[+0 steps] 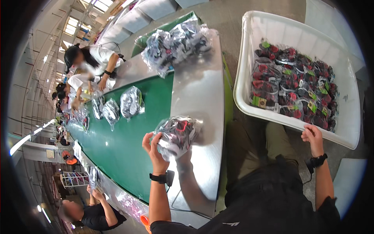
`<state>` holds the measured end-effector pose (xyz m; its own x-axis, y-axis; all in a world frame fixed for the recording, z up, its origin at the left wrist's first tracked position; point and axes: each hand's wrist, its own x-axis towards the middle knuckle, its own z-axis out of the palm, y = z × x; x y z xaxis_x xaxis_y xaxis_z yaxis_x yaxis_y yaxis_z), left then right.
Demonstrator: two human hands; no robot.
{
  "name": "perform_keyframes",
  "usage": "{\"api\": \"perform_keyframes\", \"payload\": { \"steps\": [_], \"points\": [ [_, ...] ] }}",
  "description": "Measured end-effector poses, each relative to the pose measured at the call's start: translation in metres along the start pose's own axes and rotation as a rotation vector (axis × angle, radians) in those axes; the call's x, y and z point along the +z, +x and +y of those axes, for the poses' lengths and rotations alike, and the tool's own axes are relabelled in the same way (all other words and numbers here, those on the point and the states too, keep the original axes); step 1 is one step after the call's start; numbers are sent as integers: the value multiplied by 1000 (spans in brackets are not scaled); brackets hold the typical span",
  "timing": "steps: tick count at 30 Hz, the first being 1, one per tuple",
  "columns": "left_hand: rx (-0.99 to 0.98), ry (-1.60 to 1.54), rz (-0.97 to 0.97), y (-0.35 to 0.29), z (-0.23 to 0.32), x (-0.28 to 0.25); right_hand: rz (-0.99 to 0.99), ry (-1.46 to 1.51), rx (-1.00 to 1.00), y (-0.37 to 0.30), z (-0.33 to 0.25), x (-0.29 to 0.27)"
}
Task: The person repeatedly picks packaged footwear from a white bin and places them onto a green conveyor belt. The items are handled one at a time and moved along the belt by other workers. The process continues throughout the clip.
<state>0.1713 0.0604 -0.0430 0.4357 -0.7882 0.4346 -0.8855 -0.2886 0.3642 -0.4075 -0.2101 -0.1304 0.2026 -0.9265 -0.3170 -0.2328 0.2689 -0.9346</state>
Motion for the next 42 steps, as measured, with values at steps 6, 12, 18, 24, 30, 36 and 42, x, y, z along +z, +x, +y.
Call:
{"api": "perform_keyframes", "payload": {
  "steps": [6,12,18,24,30,36,42],
  "points": [
    [-802,-564,44,-54,-11,-21,-131,-39,-80,4,-17,24],
    [-955,-979,98,-48,6,-19,-178,1,-102,4,-26,42],
    [-924,-1077,75,-9,9,4,-252,56,-151,-4,-40,64],
    [-763,-1404,-24,3,60,17,-324,152,-158,-8,-66,72],
    [-423,-1277,-646,7,149,22,-859,453,78,2,-85,101],
    [-130,-1095,-1123,22,224,55,-913,362,-96,-33,-78,131],
    [67,-1012,-951,40,255,93,-319,264,-89,-60,-40,-49]
  ]
}}
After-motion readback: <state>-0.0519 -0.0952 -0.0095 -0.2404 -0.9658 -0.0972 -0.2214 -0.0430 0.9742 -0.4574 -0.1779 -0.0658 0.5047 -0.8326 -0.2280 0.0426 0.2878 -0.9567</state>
